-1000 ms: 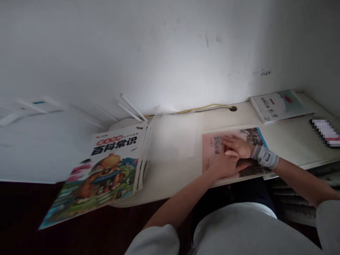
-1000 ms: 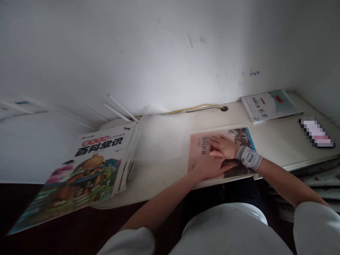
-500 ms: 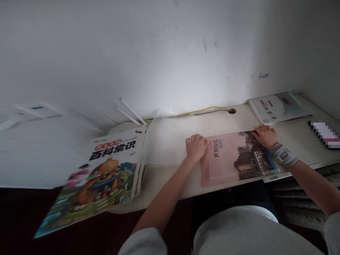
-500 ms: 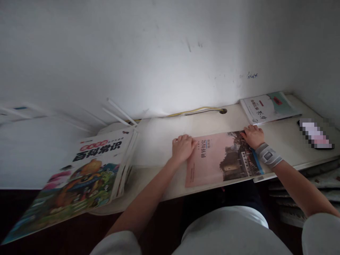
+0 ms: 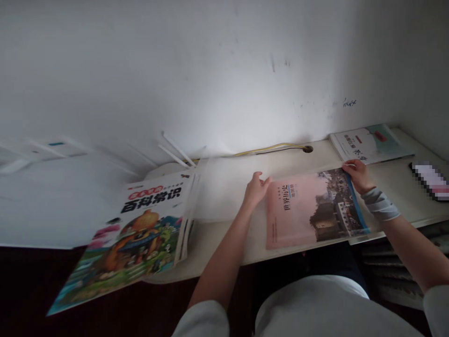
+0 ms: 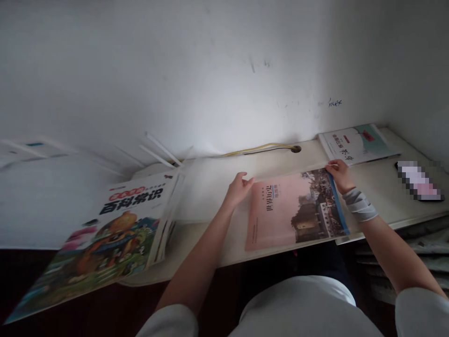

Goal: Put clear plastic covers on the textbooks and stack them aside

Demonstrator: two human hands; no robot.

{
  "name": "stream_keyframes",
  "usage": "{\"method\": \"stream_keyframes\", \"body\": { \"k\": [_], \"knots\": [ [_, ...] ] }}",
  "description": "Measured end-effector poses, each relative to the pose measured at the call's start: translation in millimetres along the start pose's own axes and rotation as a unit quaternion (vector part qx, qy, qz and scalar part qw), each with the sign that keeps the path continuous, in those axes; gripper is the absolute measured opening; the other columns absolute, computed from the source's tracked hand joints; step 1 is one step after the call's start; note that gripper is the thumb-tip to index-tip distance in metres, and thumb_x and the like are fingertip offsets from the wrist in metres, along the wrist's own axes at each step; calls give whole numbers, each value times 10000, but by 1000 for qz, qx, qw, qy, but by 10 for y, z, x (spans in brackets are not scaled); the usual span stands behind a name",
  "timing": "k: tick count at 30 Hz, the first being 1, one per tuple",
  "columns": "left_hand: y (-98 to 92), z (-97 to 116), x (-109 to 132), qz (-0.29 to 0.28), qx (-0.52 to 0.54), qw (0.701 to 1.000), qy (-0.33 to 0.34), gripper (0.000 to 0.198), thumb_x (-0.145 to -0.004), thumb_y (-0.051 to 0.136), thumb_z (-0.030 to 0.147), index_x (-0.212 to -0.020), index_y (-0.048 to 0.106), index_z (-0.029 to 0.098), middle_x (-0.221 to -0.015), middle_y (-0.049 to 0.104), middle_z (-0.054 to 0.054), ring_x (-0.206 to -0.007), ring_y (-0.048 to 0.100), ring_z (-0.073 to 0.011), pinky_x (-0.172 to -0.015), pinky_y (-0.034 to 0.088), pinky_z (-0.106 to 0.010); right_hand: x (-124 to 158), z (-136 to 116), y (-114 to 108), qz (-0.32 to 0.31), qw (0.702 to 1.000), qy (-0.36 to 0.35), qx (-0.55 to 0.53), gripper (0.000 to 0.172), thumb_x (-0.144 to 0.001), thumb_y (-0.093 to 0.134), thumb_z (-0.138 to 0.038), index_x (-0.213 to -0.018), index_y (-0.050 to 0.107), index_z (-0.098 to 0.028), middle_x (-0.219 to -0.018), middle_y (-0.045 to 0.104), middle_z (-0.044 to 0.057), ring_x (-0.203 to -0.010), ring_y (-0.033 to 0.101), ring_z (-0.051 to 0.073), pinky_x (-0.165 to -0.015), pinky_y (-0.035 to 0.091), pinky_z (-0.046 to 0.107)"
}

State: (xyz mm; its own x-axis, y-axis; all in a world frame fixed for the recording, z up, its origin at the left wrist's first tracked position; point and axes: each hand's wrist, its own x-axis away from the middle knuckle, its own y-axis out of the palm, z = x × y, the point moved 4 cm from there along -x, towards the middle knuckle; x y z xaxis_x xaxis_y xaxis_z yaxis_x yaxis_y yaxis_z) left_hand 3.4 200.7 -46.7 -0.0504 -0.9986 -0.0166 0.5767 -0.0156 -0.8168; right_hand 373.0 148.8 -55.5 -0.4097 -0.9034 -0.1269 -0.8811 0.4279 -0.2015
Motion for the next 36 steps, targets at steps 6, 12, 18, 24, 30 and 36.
{"method": "stream_keyframes", "body": {
  "k": [6,12,18,24,30,36],
  "knots": [
    [-29,-23,47,-34,243,969,-30,539,-831,496,415,-1283,370,151,-853,619,-55,-794,618,-173,-709,491,-307,66,-318,-83,-8,995,-86,-41,285,-693,643,-405,-889,601,-202,-708,622,-15,-660,576,139,-654,464,288],
    [-229,577,190,78,21,971,223,356,-825,544,297,-1170,528,208,-1225,538,-88,-1155,477,-211,-953,403,-356,20,-438,-143,-96,991,-89,38,357,-644,690,-476,-856,672,-188,-796,670,27,-737,597,167,-742,473,333],
    [165,1346,168,-63,-87,922,371,228,-875,468,268,-1008,637,194,-1030,655,-63,-983,574,-201,-885,406,-338,-24,-589,-203,-147,980,-92,101,426,-615,673,-579,-772,663,-183,-732,656,16,-685,574,154,-703,470,304],
    [324,1435,10,-145,-7,936,320,216,-841,477,239,-792,677,174,-754,675,-15,-690,584,-137,-658,393,-233,1,-649,-239,-154,955,-155,202,417,-735,556,-581,-776,656,-178,-778,633,50,-748,583,192,-720,473,339],
    [261,1508,24,-171,-23,933,316,244,-827,469,264,-693,650,170,-601,588,16,-580,491,-117,-578,328,-227,287,-1061,247,-197,825,-357,391,298,-883,445,-352,-944,680,-180,-1022,631,115,-969,556,228,-878,390,365],
    [147,1519,-5,-176,6,928,328,230,-809,466,266,-719,655,171,-653,610,11,-632,516,-120,-604,341,-225,197,-1185,622,-296,814,-302,398,264,-860,457,-318,-831,668,-163,-773,646,58,-720,558,158,-660,373,251]
  ]
}}
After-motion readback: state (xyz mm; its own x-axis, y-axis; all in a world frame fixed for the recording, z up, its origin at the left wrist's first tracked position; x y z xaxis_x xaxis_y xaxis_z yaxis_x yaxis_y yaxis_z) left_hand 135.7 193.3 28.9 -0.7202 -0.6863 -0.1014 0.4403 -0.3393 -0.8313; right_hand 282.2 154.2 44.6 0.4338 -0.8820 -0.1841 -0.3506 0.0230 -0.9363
